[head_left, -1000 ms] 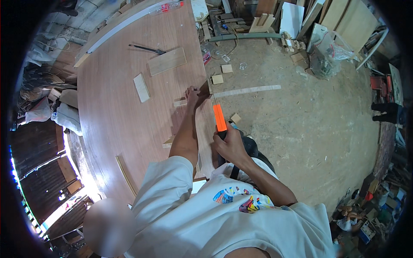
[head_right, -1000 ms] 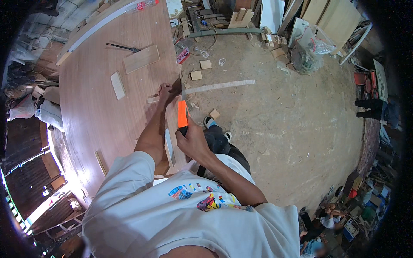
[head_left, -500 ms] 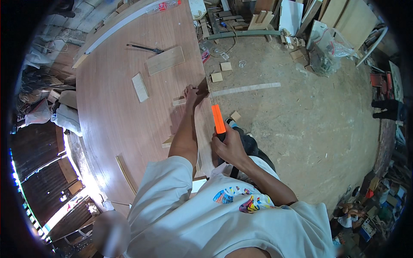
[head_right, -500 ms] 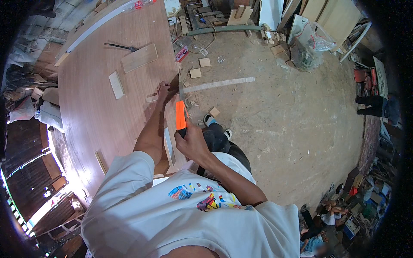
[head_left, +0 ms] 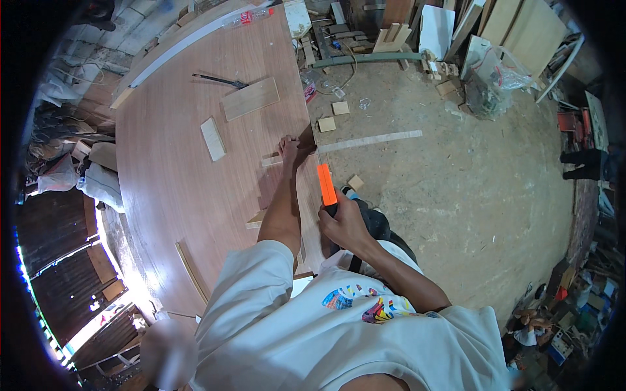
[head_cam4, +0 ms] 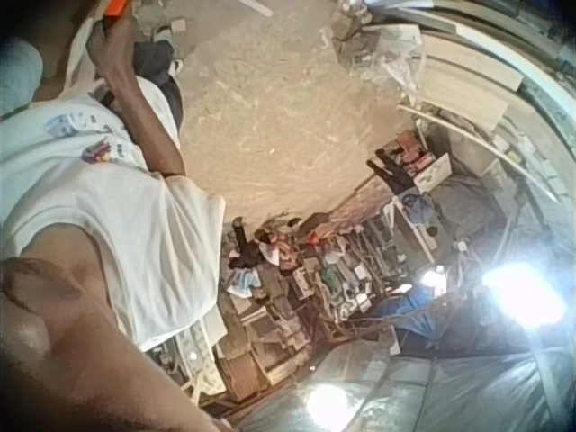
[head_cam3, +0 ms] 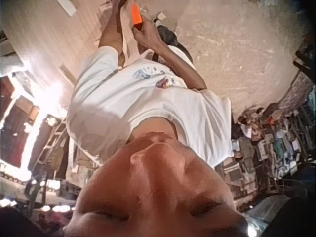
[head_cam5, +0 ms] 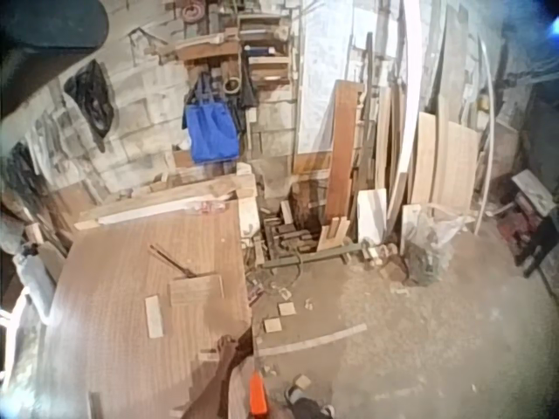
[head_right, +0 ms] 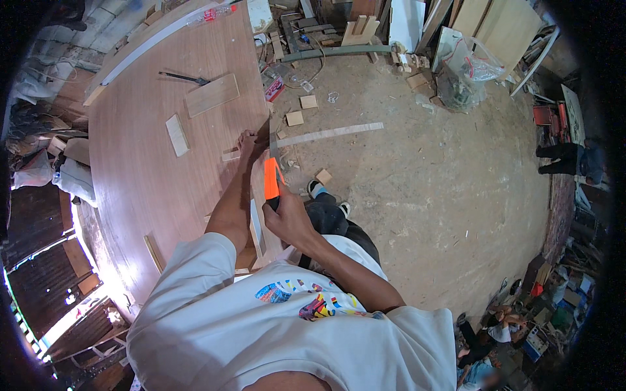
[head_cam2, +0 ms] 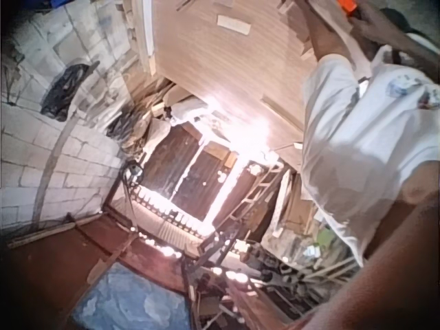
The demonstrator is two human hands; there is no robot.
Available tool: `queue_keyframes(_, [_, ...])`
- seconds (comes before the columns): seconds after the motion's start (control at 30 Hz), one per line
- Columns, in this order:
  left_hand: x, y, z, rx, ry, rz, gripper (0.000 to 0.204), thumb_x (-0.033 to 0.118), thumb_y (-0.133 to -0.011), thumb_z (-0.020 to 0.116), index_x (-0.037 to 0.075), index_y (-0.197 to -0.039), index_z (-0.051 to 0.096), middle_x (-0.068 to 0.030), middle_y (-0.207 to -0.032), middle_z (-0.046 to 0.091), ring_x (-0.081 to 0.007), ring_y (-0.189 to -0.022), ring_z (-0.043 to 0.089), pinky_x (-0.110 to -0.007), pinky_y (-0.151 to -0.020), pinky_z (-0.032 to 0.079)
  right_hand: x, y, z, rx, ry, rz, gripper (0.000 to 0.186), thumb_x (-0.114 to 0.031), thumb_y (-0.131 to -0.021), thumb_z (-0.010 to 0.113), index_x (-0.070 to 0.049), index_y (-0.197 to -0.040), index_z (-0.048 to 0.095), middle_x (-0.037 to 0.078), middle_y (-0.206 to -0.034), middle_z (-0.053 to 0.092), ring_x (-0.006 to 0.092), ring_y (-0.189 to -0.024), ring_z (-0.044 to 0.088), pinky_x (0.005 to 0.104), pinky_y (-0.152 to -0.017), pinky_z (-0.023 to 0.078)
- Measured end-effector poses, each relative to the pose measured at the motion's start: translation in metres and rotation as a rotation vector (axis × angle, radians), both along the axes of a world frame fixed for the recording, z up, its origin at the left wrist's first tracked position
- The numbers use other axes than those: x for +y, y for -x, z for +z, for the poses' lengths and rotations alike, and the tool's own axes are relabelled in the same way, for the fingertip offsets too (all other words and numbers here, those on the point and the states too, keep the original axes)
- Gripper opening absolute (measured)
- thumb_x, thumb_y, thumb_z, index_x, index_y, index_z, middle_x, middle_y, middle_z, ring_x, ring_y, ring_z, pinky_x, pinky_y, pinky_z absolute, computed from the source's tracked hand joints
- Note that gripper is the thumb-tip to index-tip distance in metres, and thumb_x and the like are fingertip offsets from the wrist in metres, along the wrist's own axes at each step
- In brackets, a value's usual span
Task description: Sawing a piece of wood using a handsaw on a workbench.
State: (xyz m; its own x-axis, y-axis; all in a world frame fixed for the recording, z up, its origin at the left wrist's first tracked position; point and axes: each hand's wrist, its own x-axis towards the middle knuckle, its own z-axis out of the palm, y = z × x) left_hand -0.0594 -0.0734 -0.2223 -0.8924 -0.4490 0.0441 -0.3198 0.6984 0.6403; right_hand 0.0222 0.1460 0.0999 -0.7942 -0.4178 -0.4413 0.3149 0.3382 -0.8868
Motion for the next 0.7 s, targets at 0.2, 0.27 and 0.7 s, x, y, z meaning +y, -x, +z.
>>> queue_keyframes(0.2, [-0.001,-0.002,-0.003,-0.024,-0.017,-0.002,0.024,0.029,-0.072,0.071,0.015,-0.089,0.062,-0.0007,-0.097,0.059,-0.0204,-0.104,0.048,-0.039,-0.095,0.027,-0.002,-0.003,-0.003,0.120,0.026,-0.013,0.031,-0.004,-0.078,0.056,0.006,-0.107,0.054,0.017,-0.071,0.060,0.0211,-0.060,0.059,0.0338,-0.059,0.047])
queue_keyframes(0.27, [-0.006,0.001,-0.004,-0.036,-0.024,-0.004,0.024,0.029,-0.072,0.071,0.015,-0.089,0.062,-0.0008,-0.097,0.059,-0.0204,-0.104,0.048,-0.039,-0.095,0.027,-0.002,-0.001,-0.004,0.032,-0.011,0.040,0.035,-0.003,-0.078,0.056,0.007,-0.112,0.053,0.019,-0.073,0.061,0.0239,-0.061,0.061,0.0347,-0.061,0.048])
queue_keyframes(0.7, [-0.012,0.001,-0.017,-0.122,-0.065,-0.010,0.021,0.027,-0.074,0.069,0.016,-0.090,0.061,-0.0010,-0.097,0.059,-0.0201,-0.104,0.048,-0.039,-0.095,0.027,0.002,0.005,-0.004,0.037,0.020,-0.045,0.015,-0.002,-0.078,0.056,0.003,-0.092,0.054,0.010,-0.071,0.056,0.0157,-0.069,0.055,0.0311,-0.066,0.045])
